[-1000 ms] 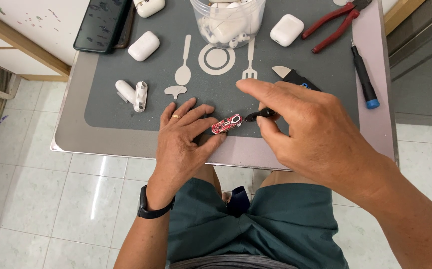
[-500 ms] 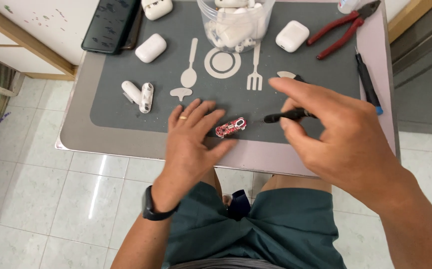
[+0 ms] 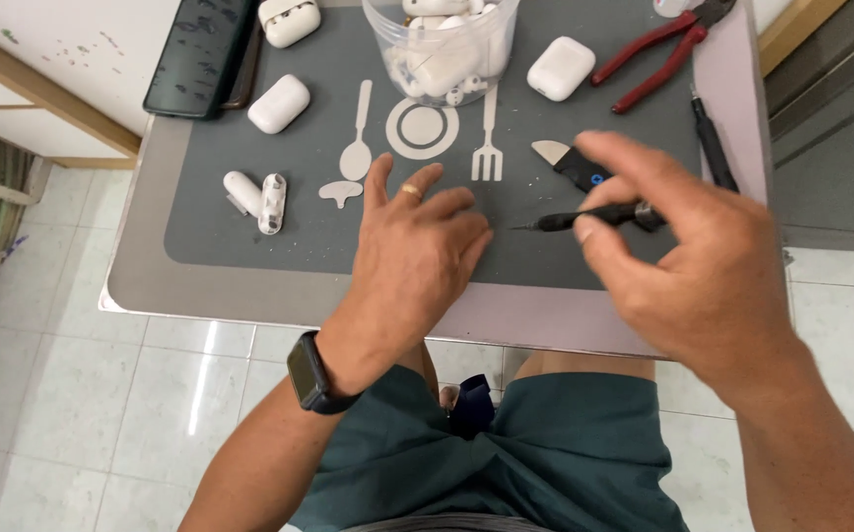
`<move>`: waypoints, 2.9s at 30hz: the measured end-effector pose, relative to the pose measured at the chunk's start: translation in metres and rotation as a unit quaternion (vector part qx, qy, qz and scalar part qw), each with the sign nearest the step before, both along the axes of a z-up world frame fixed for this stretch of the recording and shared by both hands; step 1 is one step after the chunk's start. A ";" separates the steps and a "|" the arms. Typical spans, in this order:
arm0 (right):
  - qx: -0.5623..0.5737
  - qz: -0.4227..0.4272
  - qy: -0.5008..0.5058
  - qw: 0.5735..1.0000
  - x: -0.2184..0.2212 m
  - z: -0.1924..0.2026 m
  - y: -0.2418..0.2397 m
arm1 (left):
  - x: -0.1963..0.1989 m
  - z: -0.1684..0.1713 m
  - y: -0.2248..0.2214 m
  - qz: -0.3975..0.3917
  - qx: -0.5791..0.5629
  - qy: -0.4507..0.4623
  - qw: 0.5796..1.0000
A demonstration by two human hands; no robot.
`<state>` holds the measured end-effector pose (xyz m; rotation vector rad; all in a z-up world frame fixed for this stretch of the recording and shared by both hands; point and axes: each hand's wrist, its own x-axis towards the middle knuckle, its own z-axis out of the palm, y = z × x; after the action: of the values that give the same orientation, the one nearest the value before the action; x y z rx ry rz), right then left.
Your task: The person is reassembling a small electronic device, specifically fitting a circuit board into a white plastic earbud case and using a precision screwdriver.
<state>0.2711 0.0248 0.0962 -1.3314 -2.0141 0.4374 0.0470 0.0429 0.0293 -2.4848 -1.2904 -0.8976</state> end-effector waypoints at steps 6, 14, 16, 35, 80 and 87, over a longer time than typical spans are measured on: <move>0.125 -0.008 -0.126 0.984 0.006 -0.019 0.011 | 0.002 0.002 0.029 0.084 -0.212 0.032 0.973; 0.070 0.067 -0.144 0.985 0.011 -0.007 0.006 | -0.036 0.027 -0.012 0.105 -0.275 -0.194 0.936; 0.081 0.043 -0.121 0.988 0.008 -0.008 0.003 | -0.042 0.009 -0.031 0.100 -0.275 -0.242 0.925; 0.212 0.119 -0.069 0.968 -0.062 -0.014 -0.009 | -0.046 -0.035 -0.047 0.048 -0.107 -0.178 0.977; 0.106 0.316 -0.323 0.886 -0.120 0.037 0.027 | -0.044 -0.030 -0.047 0.007 -0.059 -0.218 0.974; 0.130 0.266 -0.377 0.878 -0.118 0.040 0.025 | -0.042 -0.017 -0.051 0.025 -0.088 -0.209 0.974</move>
<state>0.1535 0.0496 0.1357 -0.8104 -2.9758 -0.1743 0.0046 -0.0085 0.0119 -2.4603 -1.6145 -1.4075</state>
